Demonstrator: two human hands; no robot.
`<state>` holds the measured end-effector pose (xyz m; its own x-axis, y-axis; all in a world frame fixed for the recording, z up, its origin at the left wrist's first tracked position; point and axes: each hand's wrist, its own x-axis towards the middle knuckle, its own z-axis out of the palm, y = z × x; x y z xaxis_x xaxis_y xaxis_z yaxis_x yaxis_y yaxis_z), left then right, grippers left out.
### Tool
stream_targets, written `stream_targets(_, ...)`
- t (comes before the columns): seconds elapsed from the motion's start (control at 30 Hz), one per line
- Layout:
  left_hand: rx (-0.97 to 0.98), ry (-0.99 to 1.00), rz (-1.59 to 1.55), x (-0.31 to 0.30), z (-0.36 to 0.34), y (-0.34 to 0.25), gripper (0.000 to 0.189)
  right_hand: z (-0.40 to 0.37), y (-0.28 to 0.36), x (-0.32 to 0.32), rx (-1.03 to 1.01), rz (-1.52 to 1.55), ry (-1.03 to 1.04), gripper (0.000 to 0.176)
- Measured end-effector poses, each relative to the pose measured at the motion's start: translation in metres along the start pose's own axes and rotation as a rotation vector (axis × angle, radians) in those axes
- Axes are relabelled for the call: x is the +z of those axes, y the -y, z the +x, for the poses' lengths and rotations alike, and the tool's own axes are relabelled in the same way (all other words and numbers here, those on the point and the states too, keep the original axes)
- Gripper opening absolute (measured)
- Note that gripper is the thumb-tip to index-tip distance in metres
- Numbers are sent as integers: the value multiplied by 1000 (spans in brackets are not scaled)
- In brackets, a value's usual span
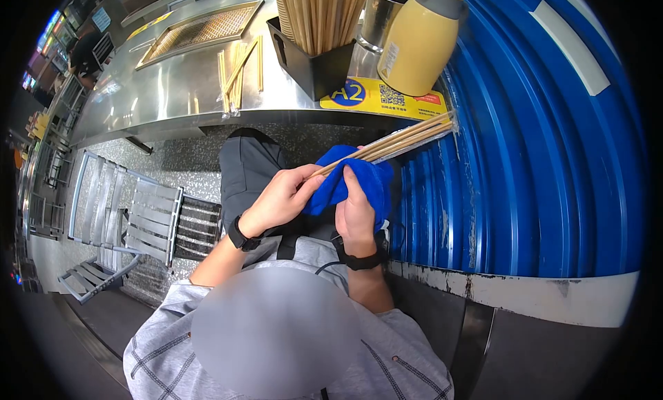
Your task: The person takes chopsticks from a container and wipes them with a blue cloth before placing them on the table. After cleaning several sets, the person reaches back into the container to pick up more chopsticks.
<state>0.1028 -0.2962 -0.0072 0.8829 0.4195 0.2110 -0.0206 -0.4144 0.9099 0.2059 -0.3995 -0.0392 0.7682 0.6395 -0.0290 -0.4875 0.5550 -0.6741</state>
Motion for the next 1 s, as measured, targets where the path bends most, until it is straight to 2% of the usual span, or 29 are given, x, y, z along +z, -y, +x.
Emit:
stream_targets(0.1,19,8,131,-1,3,-4,20,-3,-2,7,-1,-8,56,42)
stream_targets(0.27,-20,109,156,-7,3,3,20,-4,-9,0,-54,-127,88,36)
stream_targets(0.5,45,232,179,-17,4,4,26,1,7,-2,-19,-114,-25,22)
stream_targets(0.6,-22,328,95,-28,0,-2,30,14,31,-11,-104,-68,-88,23)
stream_targets(0.7,-83,359,8,-34,-6,3,33,21,57,-14,-158,-48,-180,26)
stream_targets(0.8,-125,377,-48,-43,-9,6,36,22,68,-14,-184,-54,-185,32)
stream_targets(0.9,-163,380,-191,-41,-10,14,36,16,56,2,-196,-30,-141,35)
stream_targets(0.93,-175,387,-266,-38,-9,15,35,14,47,3,-141,-22,-100,37)
stream_targets(1.0,-222,413,-390,-31,-8,12,35,3,23,8,-60,-98,70,37)
